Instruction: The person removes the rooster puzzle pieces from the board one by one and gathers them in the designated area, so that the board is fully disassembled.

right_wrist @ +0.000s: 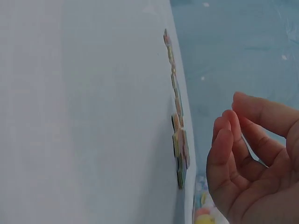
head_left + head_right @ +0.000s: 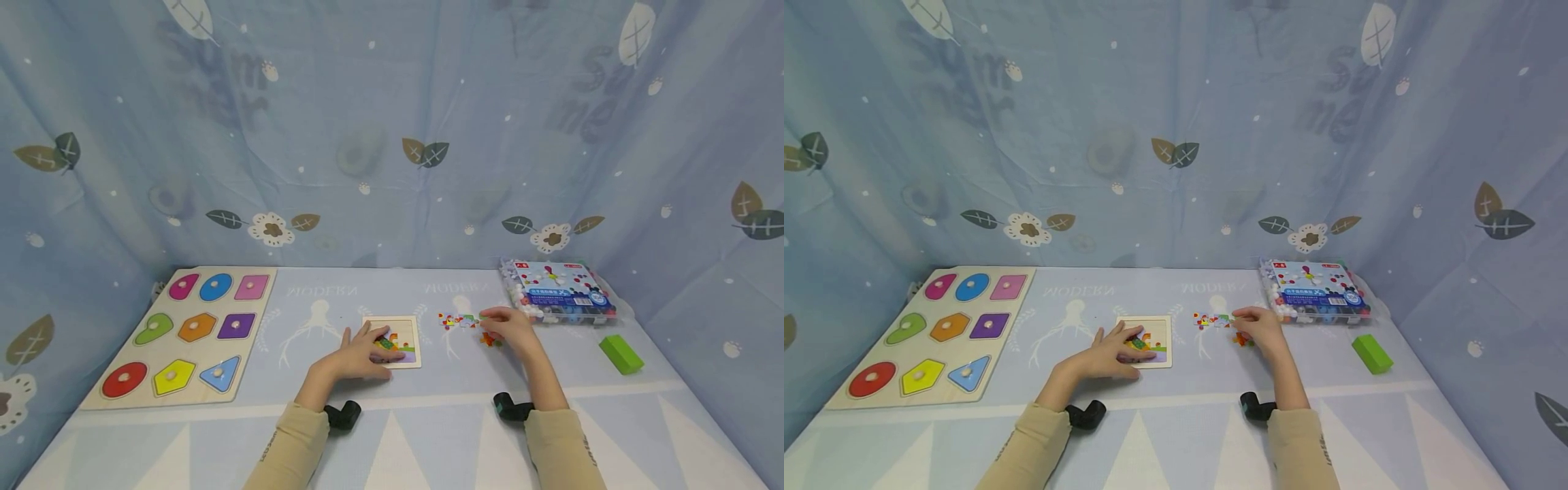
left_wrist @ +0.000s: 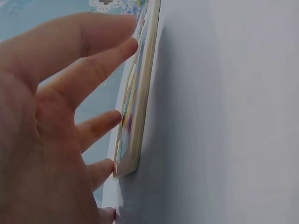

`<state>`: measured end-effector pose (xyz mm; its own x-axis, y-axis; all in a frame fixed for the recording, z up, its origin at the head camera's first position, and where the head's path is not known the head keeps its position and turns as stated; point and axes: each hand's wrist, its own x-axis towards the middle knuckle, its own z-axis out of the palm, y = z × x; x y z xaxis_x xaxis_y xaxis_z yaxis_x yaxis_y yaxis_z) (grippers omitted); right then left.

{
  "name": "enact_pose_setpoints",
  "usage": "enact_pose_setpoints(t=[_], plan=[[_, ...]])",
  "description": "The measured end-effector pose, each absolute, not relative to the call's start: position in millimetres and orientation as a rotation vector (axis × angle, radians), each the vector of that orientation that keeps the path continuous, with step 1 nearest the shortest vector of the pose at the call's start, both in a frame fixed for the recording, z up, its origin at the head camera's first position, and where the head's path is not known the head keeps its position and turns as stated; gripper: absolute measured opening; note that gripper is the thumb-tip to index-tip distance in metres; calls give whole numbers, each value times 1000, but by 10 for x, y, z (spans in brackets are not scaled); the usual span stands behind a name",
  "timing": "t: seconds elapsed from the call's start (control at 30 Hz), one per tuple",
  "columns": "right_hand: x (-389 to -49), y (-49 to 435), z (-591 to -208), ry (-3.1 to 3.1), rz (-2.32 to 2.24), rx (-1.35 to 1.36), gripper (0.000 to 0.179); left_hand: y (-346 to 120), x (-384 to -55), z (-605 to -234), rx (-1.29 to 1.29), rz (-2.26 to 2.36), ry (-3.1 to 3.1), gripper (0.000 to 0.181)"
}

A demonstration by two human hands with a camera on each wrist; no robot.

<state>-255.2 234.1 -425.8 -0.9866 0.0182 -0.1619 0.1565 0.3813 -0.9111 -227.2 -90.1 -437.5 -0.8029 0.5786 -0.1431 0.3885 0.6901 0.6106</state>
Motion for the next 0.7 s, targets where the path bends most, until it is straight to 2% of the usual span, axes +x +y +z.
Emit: enact_pose_setpoints(t=[0.2, 0.7], plan=[[-2586, 2215, -4261, 2513, -1666, 131, 32, -934, -2296, -4369, 741, 778, 2673, 51], [-2649, 1716, -4268, 2504, -1663, -15, 26, -1040, -2353, -4427, 497, 684, 2820, 61]])
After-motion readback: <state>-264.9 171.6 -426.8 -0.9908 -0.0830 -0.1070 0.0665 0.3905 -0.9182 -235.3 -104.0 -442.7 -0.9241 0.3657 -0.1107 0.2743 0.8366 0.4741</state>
